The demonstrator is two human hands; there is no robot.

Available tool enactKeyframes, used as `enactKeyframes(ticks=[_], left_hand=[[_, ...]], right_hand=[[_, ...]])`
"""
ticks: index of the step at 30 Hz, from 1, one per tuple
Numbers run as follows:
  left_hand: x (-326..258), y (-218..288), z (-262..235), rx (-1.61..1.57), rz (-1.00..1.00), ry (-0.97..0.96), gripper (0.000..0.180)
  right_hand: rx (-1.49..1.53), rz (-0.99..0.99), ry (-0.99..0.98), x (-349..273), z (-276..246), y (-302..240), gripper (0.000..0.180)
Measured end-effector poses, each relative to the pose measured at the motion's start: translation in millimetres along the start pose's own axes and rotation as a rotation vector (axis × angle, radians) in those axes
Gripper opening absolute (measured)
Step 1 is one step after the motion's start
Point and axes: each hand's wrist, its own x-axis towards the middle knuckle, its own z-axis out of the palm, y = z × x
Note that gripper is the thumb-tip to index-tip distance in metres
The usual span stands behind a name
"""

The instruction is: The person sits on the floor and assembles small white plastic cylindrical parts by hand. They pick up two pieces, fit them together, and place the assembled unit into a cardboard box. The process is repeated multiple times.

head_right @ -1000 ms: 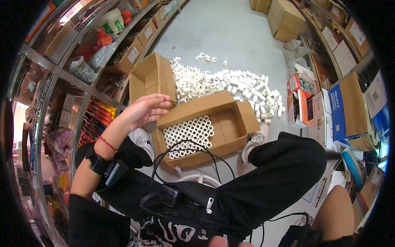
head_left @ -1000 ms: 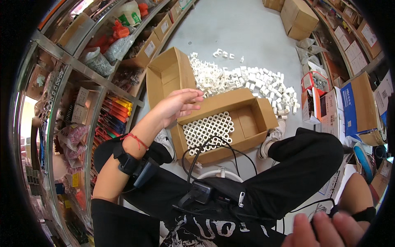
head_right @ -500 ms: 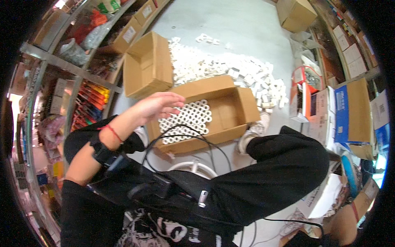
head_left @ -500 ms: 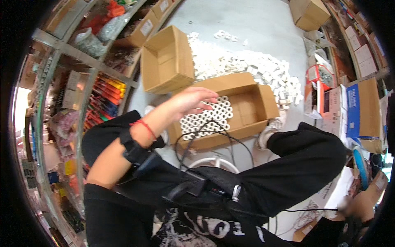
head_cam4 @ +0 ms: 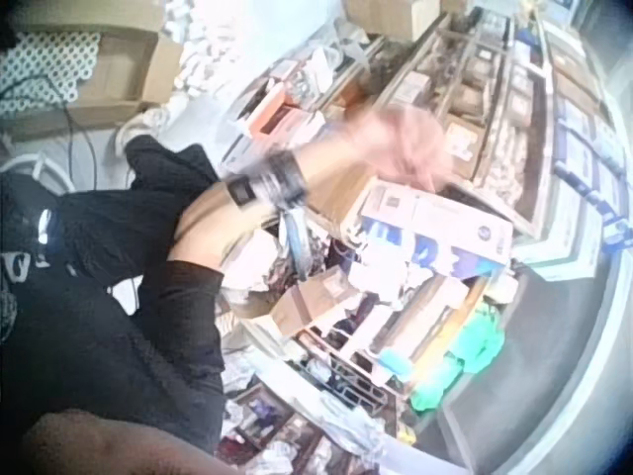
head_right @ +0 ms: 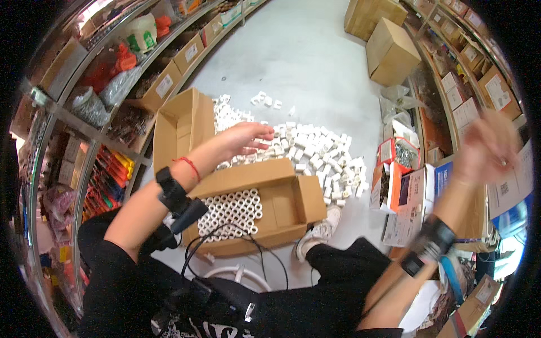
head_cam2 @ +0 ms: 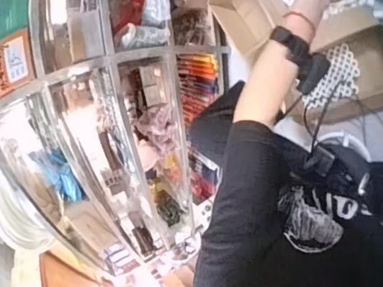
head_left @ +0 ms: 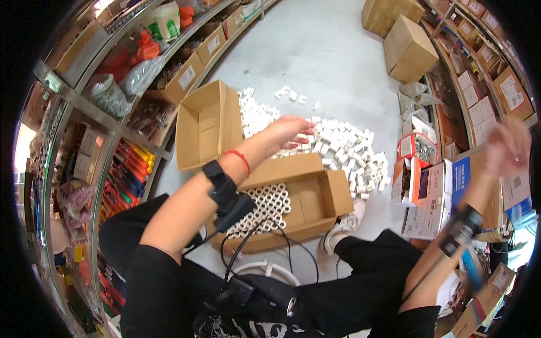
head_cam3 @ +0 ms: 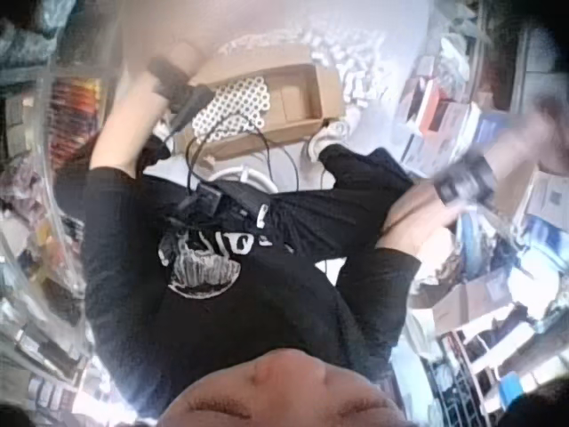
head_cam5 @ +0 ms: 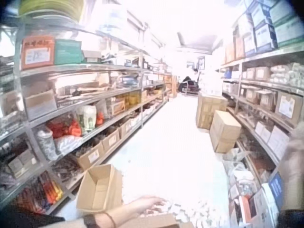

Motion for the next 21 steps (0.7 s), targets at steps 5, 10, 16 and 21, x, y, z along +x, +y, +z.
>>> enactKeyframes(ticks=[5,10,16,21], left_hand=[[70.5,-10.8,5.1,-0.007,-0.052,0.037,0.024],[140.4,-31.9,-15.5,0.303,0.141,0.208,0.023],[198.7,-64.8,-41.5,0.864,0.364,0.269,0.023],[232.2,-84.6,-56.2,0.929,0.363,0.269,0.022]], right_hand=[[0.714,0.296,0.969,-140.0,-212.2,138.3,0.016],[-1.595,1.397,0.393,-237.0,-263.2,260.1,0.035],[-1.802,1.189,0.372,-197.1,-288.3,327.4,0.019],[-1.934,1.333,0.012,-164.1,-305.3,343.2,0.038]])
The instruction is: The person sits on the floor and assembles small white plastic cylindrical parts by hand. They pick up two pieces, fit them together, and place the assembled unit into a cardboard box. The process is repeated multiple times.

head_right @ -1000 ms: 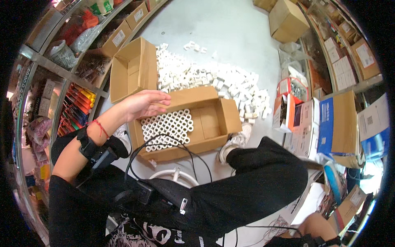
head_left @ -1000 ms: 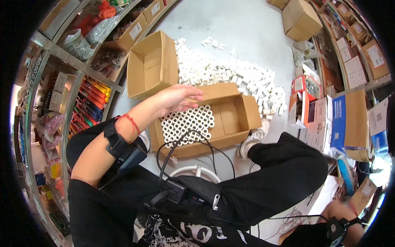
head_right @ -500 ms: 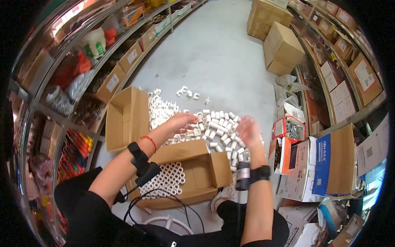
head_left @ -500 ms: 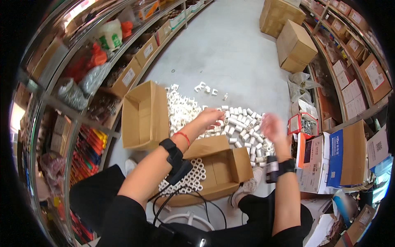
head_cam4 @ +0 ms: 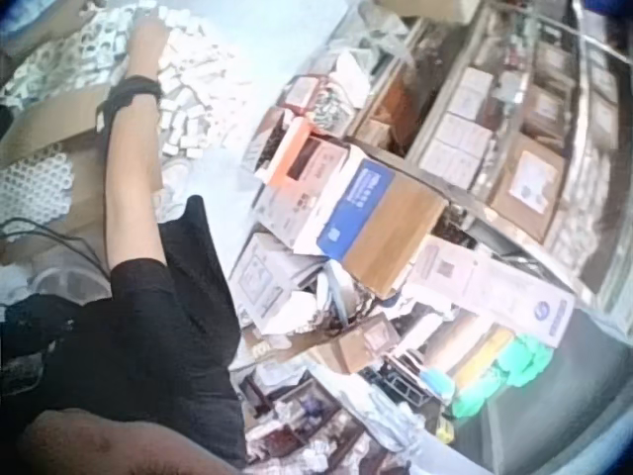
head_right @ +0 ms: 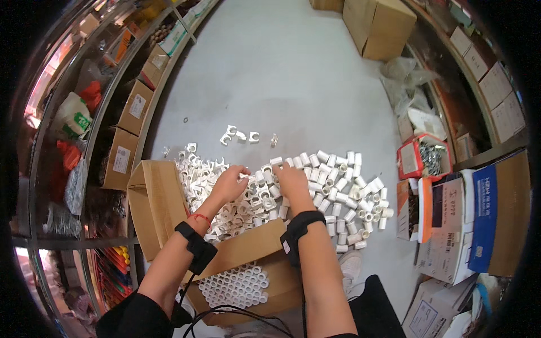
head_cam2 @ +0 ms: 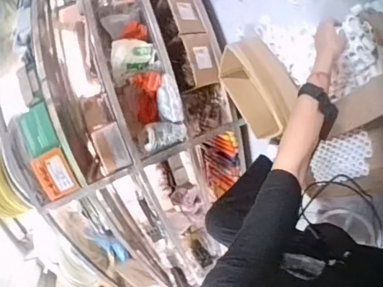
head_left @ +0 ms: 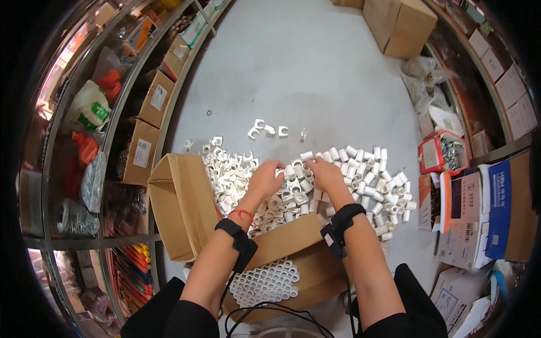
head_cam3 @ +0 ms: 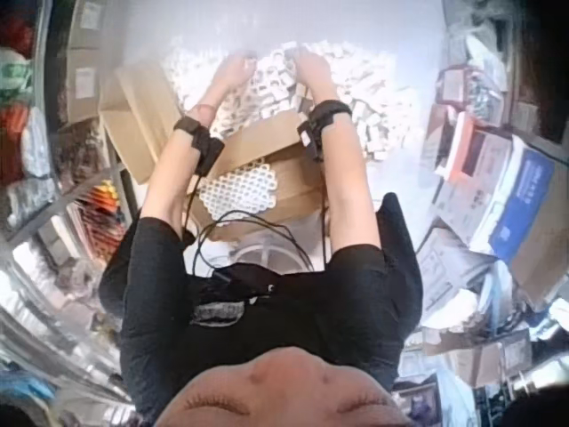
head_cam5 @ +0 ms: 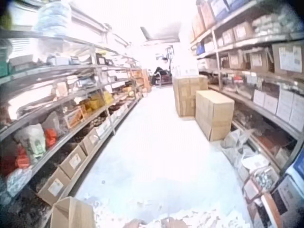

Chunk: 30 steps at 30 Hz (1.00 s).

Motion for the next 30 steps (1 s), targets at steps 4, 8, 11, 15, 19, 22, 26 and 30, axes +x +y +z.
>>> enactKeyframes(ticks=[4,8,11,15,19,22,26,30], left_hand=[[10.3,-1.1,28.4,0.065,0.055,-0.012,0.031],[11.1,16.1,61.2,0.228,0.019,-0.040,0.055],[8.4,11.2,80.6,0.227,-0.012,0.062,0.068],[4.7,16.8,88.4,0.325,-0.002,0.134,0.072],[0.1,21.1,99.3,0.458,-0.003,0.199,0.076],[2.5,23.5,98.3,0.476,-0.028,0.120,0.075],[6.0,22.5,94.1,0.491,-0.026,0.029,0.071],[7.6,15.0,88.4,0.398,0.001,-0.001,0.067]], right_hand=[[-0.189,-0.083,-0.010,10.8,11.4,-6.3,0.036],[-0.175,-0.044,0.061,11.3,32.7,-1.3,0.032],[-0.160,-0.039,0.100,10.9,35.2,-3.0,0.027],[-0.149,-0.046,0.092,11.9,31.9,2.0,0.019],[-0.191,-0.107,0.125,9.5,31.5,2.7,0.010],[-0.215,-0.146,0.144,7.4,32.9,4.8,0.007],[-0.232,-0.230,0.156,2.0,28.2,10.3,0.012],[-0.172,-0.325,0.192,-5.7,27.7,13.6,0.028]])
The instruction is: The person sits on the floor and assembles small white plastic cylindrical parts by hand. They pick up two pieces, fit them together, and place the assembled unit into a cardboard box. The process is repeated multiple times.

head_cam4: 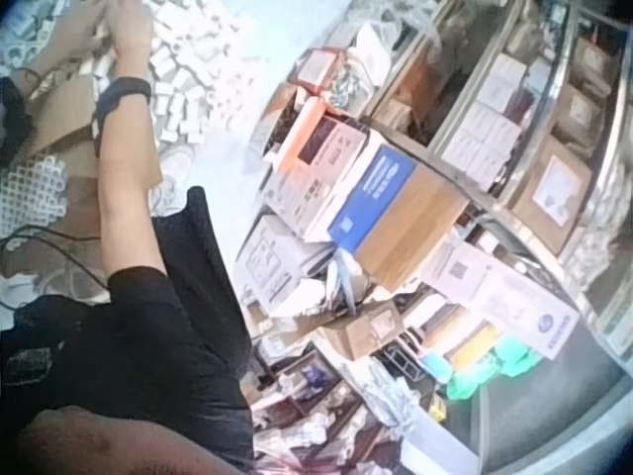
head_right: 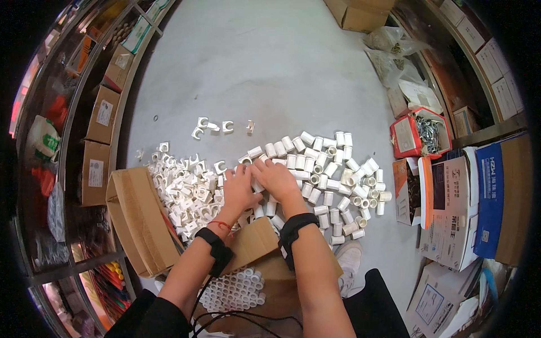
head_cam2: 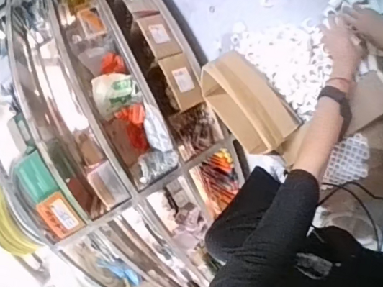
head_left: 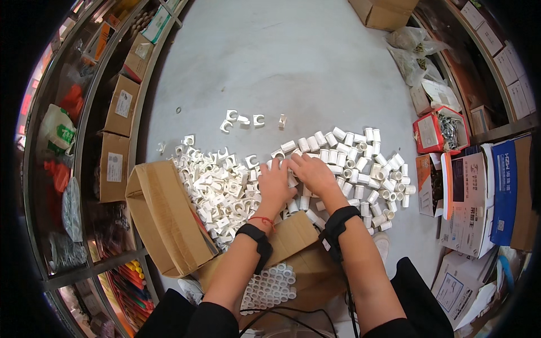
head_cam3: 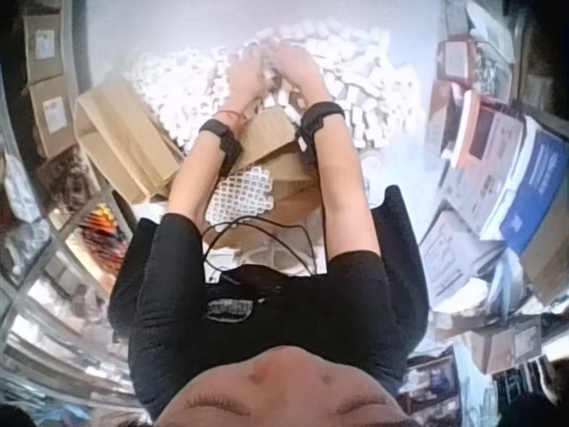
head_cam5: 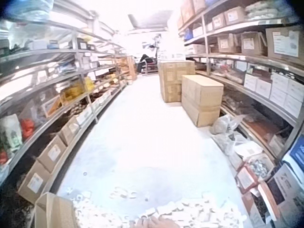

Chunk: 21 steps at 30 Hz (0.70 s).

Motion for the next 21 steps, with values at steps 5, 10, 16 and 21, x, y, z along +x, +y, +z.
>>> enactKeyframes(ticks=[5,10,16,21], left_hand=[[-2.4,-8.6,-3.1,-0.034,0.083,0.004,0.068],[-2.0,-8.1,-19.4,0.049,0.165,-0.156,0.069],[1.5,-4.7,-27.3,0.175,0.230,-0.338,0.072],[3.3,1.6,-31.5,0.134,0.221,-0.381,0.068]], right_hand=[[0.119,0.016,0.026,-10.9,7.0,-3.1,0.028],[0.111,0.007,0.011,-16.0,9.3,-1.0,0.016],[0.024,0.020,0.102,-16.8,14.0,-3.9,0.005],[0.073,0.112,0.116,-12.7,20.2,-6.8,0.004]])
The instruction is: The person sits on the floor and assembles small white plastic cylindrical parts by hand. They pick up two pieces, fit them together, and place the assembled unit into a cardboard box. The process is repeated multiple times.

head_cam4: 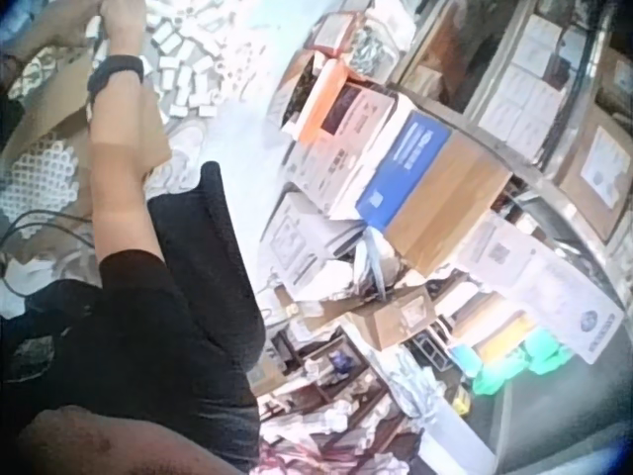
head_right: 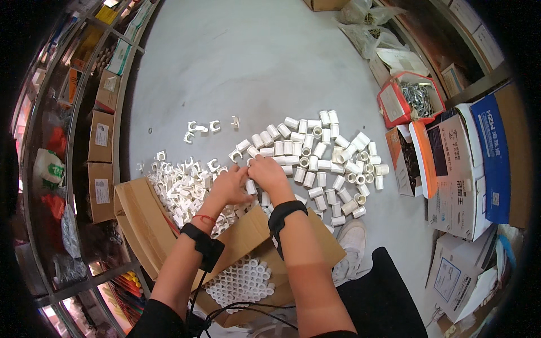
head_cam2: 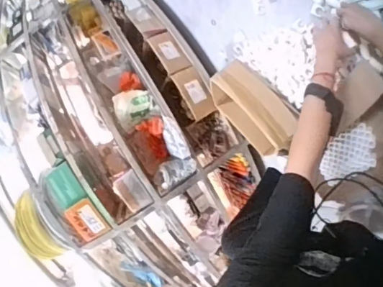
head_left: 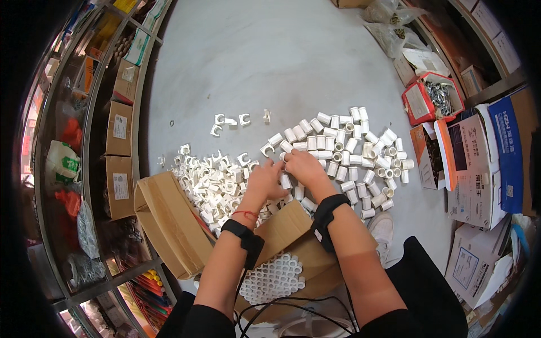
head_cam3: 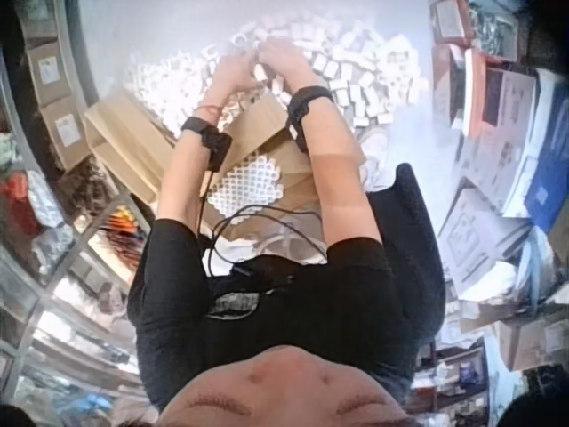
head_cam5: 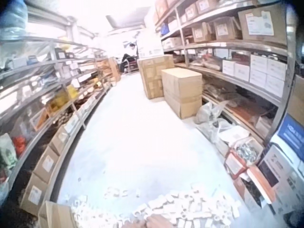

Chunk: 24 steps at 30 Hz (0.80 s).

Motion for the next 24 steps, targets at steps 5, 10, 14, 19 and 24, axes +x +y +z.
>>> enactKeyframes(ticks=[5,10,14,19,24], left_hand=[[-15.9,-14.3,2.5,-0.349,0.075,0.133,0.062],[-34.9,-27.6,-12.8,-0.916,-0.032,0.052,0.042],[-61.7,-30.1,-38.7,-1.412,-0.149,0.025,0.042],[-121.9,-31.2,-74.3,-1.880,0.027,0.103,0.055],[-202.3,-12.1,-116.2,-2.146,0.125,0.103,0.058]], right_hand=[[0.083,0.092,-0.087,4.8,-9.2,-6.5,0.008],[0.310,0.313,-0.112,4.0,-14.5,-10.1,0.014],[0.308,0.394,-0.019,-4.3,-17.5,-9.3,0.015],[0.110,0.532,0.010,-26.4,-26.7,-15.7,0.014],[0.106,0.747,0.094,-60.4,-23.6,-31.8,0.019]])
